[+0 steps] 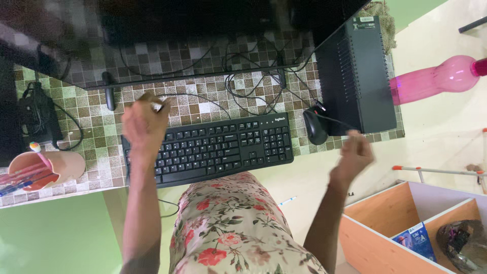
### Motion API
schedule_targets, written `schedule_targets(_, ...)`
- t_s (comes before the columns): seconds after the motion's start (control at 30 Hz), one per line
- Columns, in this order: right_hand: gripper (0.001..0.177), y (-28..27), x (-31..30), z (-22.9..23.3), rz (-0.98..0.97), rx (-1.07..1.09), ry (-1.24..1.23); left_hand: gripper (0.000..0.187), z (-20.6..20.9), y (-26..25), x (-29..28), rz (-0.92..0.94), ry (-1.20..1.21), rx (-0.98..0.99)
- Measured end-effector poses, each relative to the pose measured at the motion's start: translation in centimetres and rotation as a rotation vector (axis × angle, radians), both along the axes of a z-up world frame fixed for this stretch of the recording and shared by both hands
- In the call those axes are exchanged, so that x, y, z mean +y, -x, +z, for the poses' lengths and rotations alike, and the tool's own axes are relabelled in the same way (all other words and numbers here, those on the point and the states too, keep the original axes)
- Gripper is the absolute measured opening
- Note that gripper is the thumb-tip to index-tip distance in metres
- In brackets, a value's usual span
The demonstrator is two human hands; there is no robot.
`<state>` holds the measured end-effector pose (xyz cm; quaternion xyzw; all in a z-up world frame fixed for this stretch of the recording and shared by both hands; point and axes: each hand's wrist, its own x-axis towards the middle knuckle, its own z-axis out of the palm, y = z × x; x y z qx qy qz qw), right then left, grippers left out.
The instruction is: The person connects a keyboard and a mouse to a computer system. They pick up the keyboard, place it on a desk, and then handle various cables to connect them to the CPU unit.
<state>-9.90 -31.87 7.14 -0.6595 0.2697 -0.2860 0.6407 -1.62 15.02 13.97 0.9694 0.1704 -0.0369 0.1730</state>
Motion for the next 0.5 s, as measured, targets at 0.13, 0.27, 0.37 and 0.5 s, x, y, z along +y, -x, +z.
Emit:
schedule_targets(0.13, 0.011, -0.5, 5.9, -1.9, 0.283, 0.225, -0.023, 0.033, -3.2, -2.8, -6.1, -0.15, 0.214, -0.181)
schedule_targets(0.27, 0.021, -0.7, 9.9, -2.5, 0.411, 0.337, -0.022, 0.087, -2.8, -1.8, -14.4, -0.355, 0.222, 0.121)
schedule_targets(0.37, 0.025, -0.1, 11.1, -4.0, 0.514, 0.294, -0.08, 0.1, -0.5, 0.4, -18.0, -0.482, 0.161, 0.047)
schedule_targets(0.5, 0.036, 1.1, 11.8, -5.5, 0.597, 0.271, -0.142, 0.093, 4.5, 4.5, -18.0, -0.57, 0.604, -0.336)
